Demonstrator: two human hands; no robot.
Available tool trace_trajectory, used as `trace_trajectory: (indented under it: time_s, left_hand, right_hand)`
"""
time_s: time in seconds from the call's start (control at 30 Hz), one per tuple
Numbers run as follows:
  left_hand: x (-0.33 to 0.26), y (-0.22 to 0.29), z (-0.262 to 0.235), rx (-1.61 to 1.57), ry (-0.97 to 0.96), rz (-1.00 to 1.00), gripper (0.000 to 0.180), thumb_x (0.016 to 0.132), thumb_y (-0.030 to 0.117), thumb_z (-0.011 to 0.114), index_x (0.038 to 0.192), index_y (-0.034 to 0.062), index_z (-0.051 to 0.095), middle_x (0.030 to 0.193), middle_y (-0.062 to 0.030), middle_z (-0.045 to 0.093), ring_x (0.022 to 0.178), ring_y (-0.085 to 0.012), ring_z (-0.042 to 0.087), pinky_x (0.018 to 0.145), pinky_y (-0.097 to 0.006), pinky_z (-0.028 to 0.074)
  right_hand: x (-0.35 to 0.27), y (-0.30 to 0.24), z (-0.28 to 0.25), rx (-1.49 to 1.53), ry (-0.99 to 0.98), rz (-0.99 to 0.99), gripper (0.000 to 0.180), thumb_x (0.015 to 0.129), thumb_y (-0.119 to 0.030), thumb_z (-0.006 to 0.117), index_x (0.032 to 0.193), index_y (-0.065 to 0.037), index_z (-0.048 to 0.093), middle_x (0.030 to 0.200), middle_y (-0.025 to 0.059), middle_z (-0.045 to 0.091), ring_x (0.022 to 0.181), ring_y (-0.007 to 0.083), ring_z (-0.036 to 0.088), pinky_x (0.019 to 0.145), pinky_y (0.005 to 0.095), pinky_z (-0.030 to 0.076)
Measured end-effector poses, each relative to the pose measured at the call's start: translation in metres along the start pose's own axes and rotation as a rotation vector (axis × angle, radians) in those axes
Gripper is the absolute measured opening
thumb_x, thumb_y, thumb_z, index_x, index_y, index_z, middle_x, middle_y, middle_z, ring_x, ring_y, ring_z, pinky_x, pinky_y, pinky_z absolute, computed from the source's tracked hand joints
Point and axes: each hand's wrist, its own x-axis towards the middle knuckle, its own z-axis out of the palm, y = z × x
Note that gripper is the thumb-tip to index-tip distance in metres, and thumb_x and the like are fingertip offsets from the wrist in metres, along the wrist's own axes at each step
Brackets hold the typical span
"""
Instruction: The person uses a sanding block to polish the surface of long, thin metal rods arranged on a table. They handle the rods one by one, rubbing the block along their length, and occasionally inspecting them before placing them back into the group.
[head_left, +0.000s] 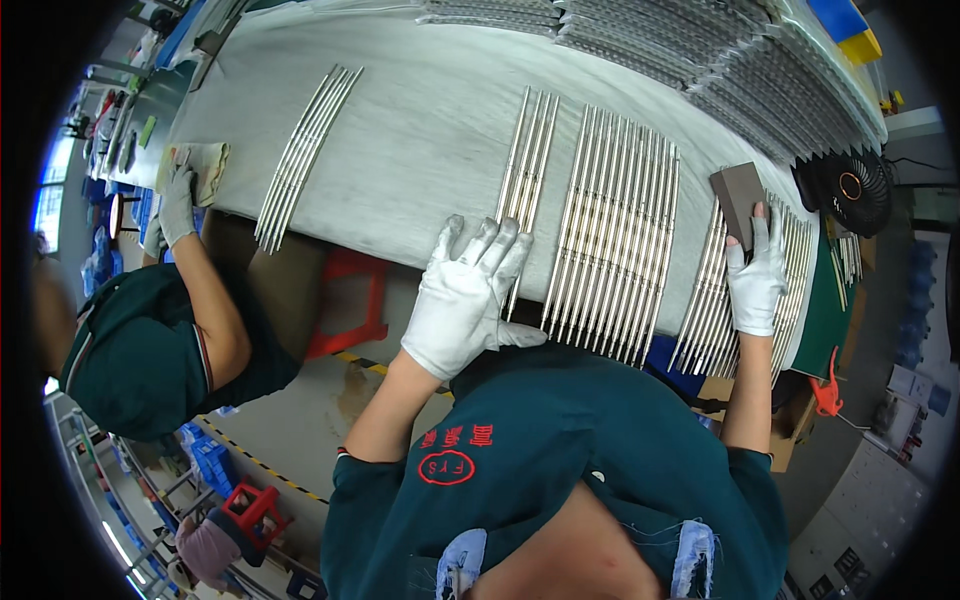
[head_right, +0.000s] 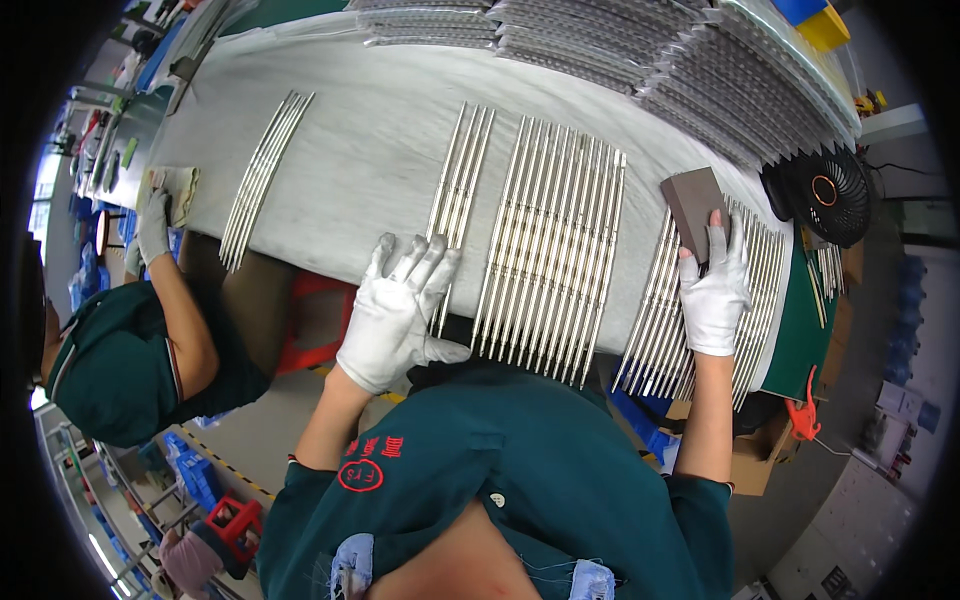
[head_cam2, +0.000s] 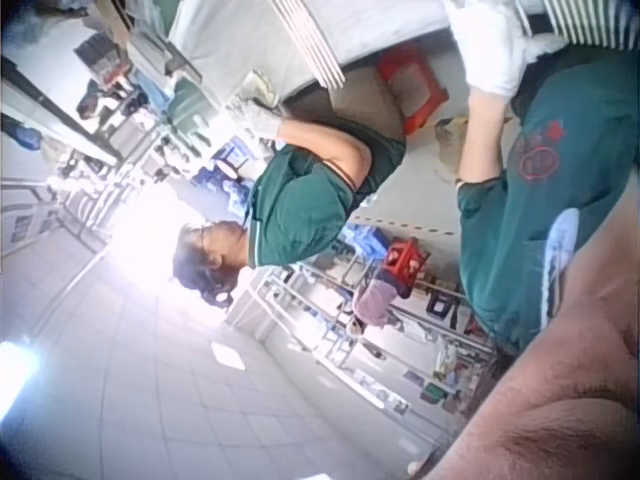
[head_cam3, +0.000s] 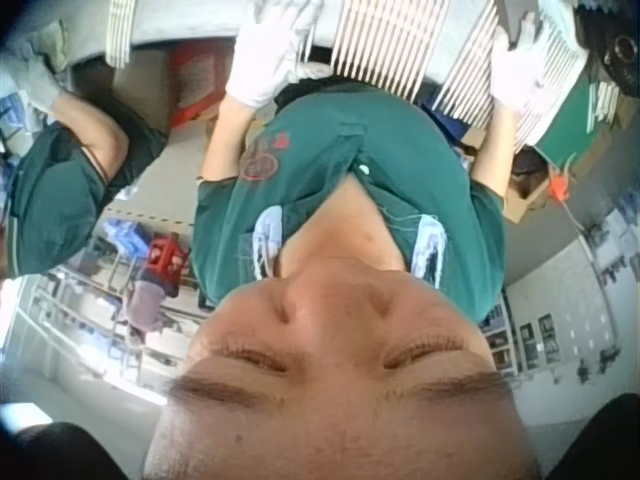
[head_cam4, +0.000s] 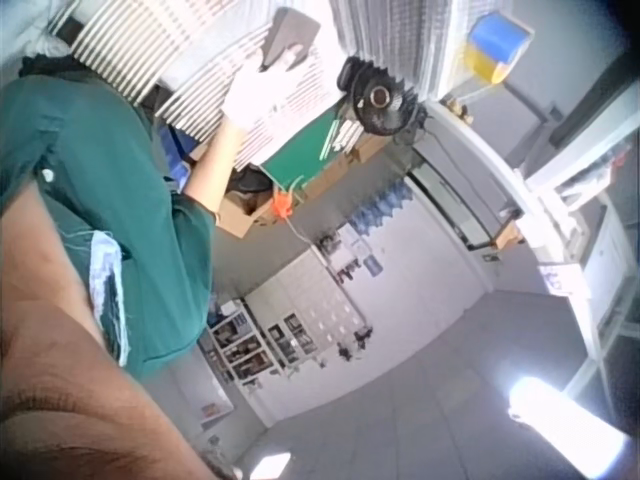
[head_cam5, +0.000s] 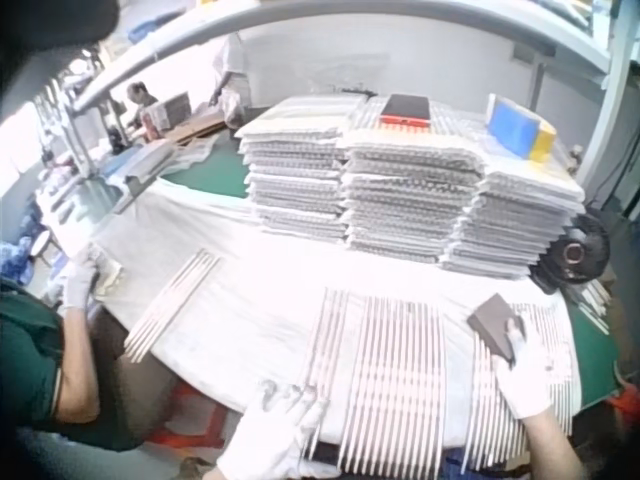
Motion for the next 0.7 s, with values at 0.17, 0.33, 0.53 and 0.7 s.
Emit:
trace_trajectory:
  time_s: [0.17,0.33,0.53,0.7]
  left_hand:
    - [0.010,0.016,0.010,-0.083,-0.008,0.043,0.114,0.065,0.074,0.067,0.150,0.0038,0.037,0.145,-0.0192,0.048,0.135,-0.0377,0.047,0.119,-0.059,0.021]
    - [0.016,0.026,0.005,-0.083,-0.030,0.056,0.111,0.065,0.072,0.068,0.149,0.0062,0.040,0.144,-0.0199,0.049,0.135,-0.0379,0.046,0.119,-0.059,0.021]
    - [-0.001,0.007,-0.004,0.044,-0.008,-0.010,0.109,0.066,0.069,0.069,0.151,0.0075,0.038,0.146,-0.0228,0.047,0.136,-0.0405,0.044,0.118,-0.059,0.022]
    - [-0.005,0.003,-0.012,0.122,-0.002,-0.075,0.107,0.069,0.065,0.072,0.151,0.0069,0.037,0.146,-0.0246,0.046,0.137,-0.0399,0.044,0.117,-0.059,0.024]
  right_hand:
    - [0.000,0.003,0.002,-0.003,0.016,-0.013,0.063,0.094,-0.040,0.063,0.149,-0.015,0.045,0.155,0.0203,0.037,0.134,0.0434,0.046,0.108,0.0493,0.043]
    - [0.000,0.004,0.003,0.004,0.015,-0.011,0.063,0.094,-0.041,0.063,0.149,-0.015,0.046,0.155,0.0202,0.037,0.133,0.0430,0.046,0.108,0.0490,0.043]
    - [-0.001,0.006,0.004,-0.002,0.024,-0.021,0.063,0.094,-0.042,0.062,0.149,-0.015,0.045,0.155,0.0198,0.037,0.132,0.0436,0.047,0.108,0.0506,0.042]
    - [-0.001,0.008,0.006,-0.023,0.027,-0.009,0.063,0.094,-0.043,0.061,0.150,-0.018,0.044,0.155,0.0197,0.037,0.132,0.0439,0.047,0.107,0.0516,0.043]
